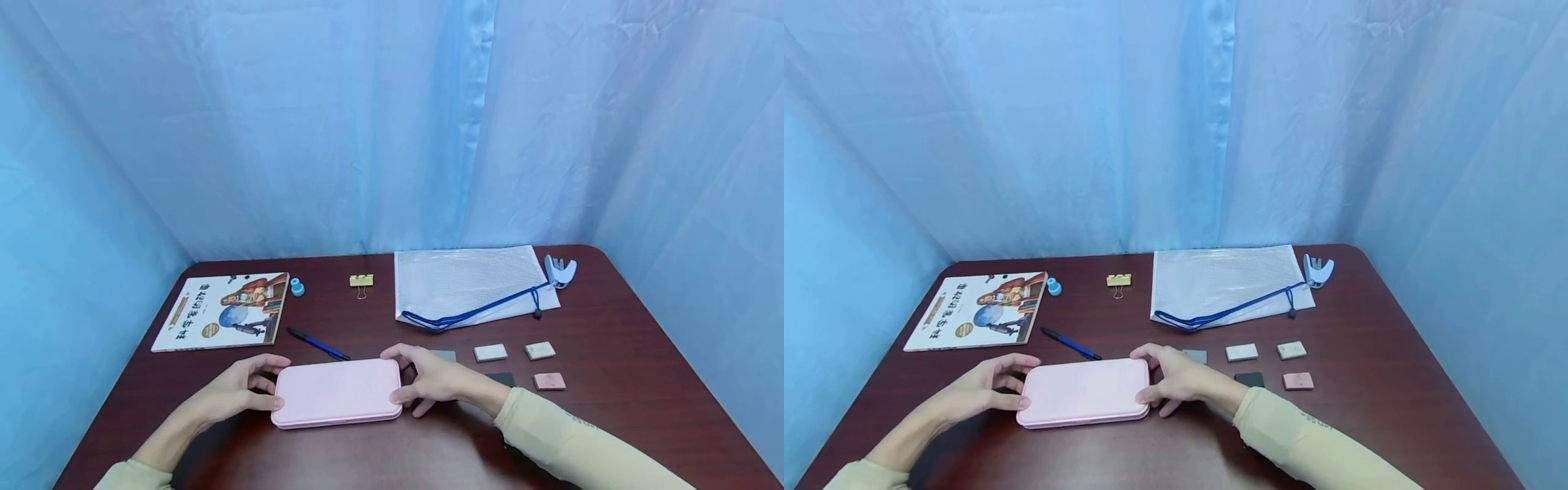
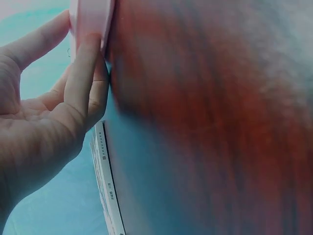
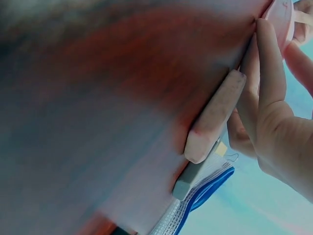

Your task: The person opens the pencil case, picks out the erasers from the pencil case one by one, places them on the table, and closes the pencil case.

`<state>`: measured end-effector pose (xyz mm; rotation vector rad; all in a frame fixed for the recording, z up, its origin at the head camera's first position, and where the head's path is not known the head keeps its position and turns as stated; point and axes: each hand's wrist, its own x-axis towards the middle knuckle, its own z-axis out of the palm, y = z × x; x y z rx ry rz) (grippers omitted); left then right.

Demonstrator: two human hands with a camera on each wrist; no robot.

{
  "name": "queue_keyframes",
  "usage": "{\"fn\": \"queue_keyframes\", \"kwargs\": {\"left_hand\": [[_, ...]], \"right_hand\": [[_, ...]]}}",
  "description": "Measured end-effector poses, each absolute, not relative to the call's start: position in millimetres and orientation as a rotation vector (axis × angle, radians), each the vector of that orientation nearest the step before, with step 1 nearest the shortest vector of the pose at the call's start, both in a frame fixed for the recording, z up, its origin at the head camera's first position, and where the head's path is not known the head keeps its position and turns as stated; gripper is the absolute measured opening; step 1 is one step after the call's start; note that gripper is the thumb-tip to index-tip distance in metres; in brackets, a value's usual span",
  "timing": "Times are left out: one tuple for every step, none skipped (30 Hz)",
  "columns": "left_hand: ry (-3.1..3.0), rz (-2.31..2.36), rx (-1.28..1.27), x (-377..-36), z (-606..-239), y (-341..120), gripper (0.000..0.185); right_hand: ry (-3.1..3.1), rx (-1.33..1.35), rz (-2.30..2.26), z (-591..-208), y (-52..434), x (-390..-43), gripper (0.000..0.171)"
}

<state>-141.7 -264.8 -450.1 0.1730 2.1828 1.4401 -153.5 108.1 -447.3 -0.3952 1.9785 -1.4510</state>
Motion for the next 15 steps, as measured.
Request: {"fn": "queue_keyframes", "kwargs": {"left_hand": [[2.186,1.437,0.182,-142,-450,-265,0.069],[2.190,1.433,0.187,-143,-449,-265,0.068],[2.192,1.428,0.188,-143,-449,-265,0.068],[2.195,1.422,0.189,-144,-448,-265,0.068],[2.199,1.414,0.189,-144,-448,-265,0.068],[2.206,1.407,0.193,-144,-447,-265,0.068],[2.214,1.397,0.200,-144,-447,-266,0.068],[2.226,1.385,0.213,-144,-446,-266,0.069],[2.242,1.369,0.234,-145,-444,-266,0.070],[2.264,1.351,0.259,-146,-443,-266,0.071],[2.288,1.337,0.291,-147,-441,-266,0.072],[2.321,1.326,0.326,-148,-439,-267,0.073],[2.365,1.314,0.363,-148,-437,-267,0.073],[2.422,1.297,0.406,-149,-434,-267,0.071],[2.498,1.272,0.454,-149,-432,-267,0.068]], "right_hand": [[1.983,-0.397,-1.448,-447,108,-154,0.063],[1.986,-0.398,-1.446,-447,108,-154,0.063],[1.992,-0.401,-1.440,-448,108,-154,0.063],[1.999,-0.403,-1.435,-448,108,-154,0.062],[2.005,-0.405,-1.431,-448,108,-154,0.062],[2.012,-0.411,-1.425,-449,108,-155,0.062],[2.017,-0.423,-1.419,-449,108,-155,0.062],[2.021,-0.440,-1.415,-448,109,-155,0.062],[2.036,-0.471,-1.404,-447,110,-156,0.062],[2.064,-0.508,-1.389,-445,111,-156,0.062],[2.110,-0.567,-1.360,-443,113,-157,0.061],[2.189,-0.646,-1.308,-440,117,-159,0.059],[2.289,-0.748,-1.241,-437,121,-160,0.057],[2.410,-0.857,-1.160,-433,126,-162,0.053],[2.545,-0.969,-1.067,-430,132,-164,0.050]]}}
